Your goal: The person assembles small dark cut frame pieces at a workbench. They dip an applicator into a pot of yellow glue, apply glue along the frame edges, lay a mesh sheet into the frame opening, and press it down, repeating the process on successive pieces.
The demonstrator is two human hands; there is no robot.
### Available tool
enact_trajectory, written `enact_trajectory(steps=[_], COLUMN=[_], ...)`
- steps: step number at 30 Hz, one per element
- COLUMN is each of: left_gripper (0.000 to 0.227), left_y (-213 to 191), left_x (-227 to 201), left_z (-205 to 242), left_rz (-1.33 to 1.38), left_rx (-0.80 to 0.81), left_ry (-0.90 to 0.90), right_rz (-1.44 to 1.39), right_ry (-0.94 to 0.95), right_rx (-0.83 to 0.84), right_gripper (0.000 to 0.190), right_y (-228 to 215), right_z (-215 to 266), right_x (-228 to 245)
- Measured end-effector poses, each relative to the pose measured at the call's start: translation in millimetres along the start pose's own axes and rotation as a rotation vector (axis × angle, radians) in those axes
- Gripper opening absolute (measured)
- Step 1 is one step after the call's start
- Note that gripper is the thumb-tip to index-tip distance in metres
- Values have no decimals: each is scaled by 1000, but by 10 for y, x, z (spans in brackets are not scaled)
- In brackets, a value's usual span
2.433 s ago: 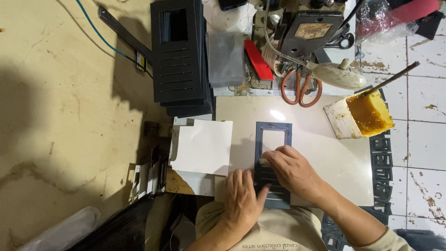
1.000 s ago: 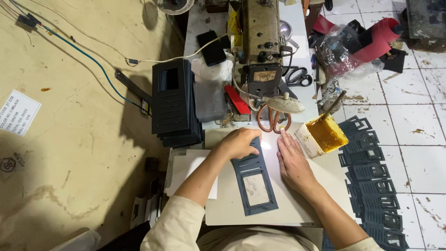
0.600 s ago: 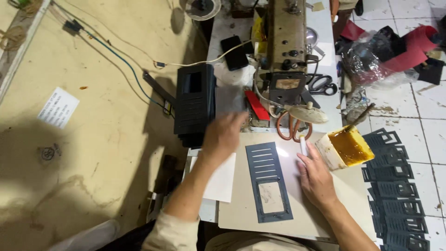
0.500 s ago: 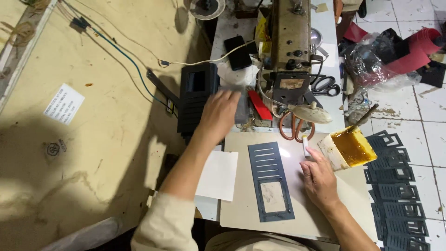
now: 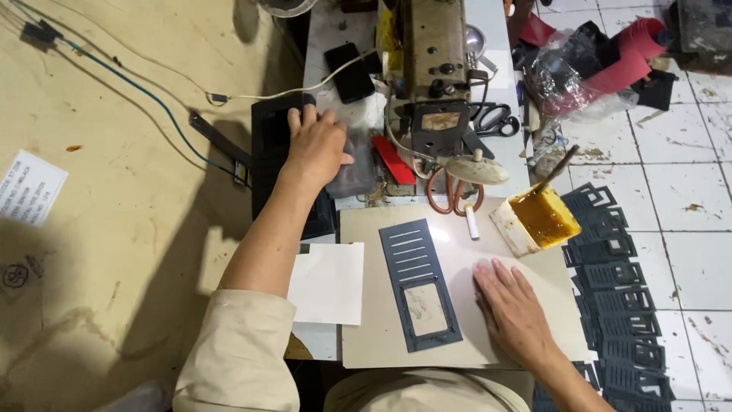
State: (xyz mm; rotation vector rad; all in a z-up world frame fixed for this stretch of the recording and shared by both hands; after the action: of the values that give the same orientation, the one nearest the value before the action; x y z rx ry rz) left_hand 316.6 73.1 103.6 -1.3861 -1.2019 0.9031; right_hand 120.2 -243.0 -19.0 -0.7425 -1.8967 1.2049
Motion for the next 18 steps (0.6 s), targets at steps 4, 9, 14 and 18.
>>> enact_trajectory(steps=[4, 9, 14, 18], left_gripper=[60, 57, 50, 56], left_y=[-7, 91, 204, 230], left_x=[1, 2, 56, 72], left_z=[-13, 20, -84, -170], left_rz=[29, 107, 94, 49], left_rx=[-79, -108, 54, 102], left_ry=[-11, 32, -40, -62], right_rz=[-2, -202, -209, -241], right_ry=[-50, -23, -23, 23], right_rx=[-17, -171, -231, -245], right_gripper=[54, 16, 10, 5], right_y=[-29, -110, -221, -119], right_z=[10, -18, -166, -220], right_x=[15, 1, 119, 99])
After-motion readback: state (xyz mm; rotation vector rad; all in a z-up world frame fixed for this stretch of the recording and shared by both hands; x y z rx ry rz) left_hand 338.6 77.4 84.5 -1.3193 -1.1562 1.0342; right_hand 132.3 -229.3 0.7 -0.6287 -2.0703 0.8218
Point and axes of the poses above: each hand's wrist, its own z-axis away from the middle knuckle, its own y-axis out of the palm, x = y × z, the point moved 8 cm from there along -z, towards the middle knuckle, and after that the axes turned 3 degrees about -x, right-handed, at the moved point
